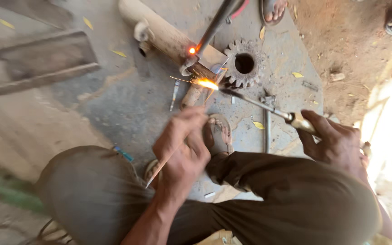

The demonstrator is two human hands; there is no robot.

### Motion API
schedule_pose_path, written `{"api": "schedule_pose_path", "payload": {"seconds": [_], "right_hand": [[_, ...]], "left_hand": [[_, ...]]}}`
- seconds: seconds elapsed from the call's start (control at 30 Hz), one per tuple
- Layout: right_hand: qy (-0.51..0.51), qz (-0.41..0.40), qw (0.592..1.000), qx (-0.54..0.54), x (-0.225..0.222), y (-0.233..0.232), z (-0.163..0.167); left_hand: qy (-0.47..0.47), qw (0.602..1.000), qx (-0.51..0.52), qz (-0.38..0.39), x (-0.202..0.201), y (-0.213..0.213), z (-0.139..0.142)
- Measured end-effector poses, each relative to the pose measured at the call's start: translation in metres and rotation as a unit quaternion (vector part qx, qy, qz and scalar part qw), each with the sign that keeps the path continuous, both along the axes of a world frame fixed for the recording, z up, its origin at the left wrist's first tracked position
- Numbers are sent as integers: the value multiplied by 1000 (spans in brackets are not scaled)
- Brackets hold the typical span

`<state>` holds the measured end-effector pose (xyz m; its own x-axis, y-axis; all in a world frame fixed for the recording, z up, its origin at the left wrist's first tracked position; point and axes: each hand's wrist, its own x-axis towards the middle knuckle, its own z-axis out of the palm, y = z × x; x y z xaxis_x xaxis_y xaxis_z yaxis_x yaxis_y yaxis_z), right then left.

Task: The person uses a welding torch and filler rod to weld a metal pipe to a larger metal component. They repeatedly apply the torch and rod to the joint, creating sparks and molten metal, then occasionally tap the weld with a hammer.

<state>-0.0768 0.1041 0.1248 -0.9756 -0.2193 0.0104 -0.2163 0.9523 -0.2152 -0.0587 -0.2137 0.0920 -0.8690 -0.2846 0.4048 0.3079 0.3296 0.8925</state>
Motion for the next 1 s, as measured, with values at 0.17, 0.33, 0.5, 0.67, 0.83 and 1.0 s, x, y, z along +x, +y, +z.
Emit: {"api": "schedule_pose_path", "payload": {"seconds": [0.17,0.33,0.5,0.67,0.83,1.0], "right_hand": [[-31,-223,959,-173,39,-4,-9],[-171,-217,933,-233,43,-9,-46],[14,-47,970,-240,45,0,-86],[-19,-242,936,-255,52,9,-127],[-38,-110,935,-336,39,-16,-163],[-264,-17,878,-398,33,-54,-196]], "left_hand": [[-3,987,-68,142,36,-9,16],[115,985,-81,97,57,4,19],[81,994,-69,31,38,25,-11],[-127,971,-175,101,30,-8,-69],[-150,984,-80,-45,41,18,-110],[-229,970,-25,-83,42,60,-133]]}}
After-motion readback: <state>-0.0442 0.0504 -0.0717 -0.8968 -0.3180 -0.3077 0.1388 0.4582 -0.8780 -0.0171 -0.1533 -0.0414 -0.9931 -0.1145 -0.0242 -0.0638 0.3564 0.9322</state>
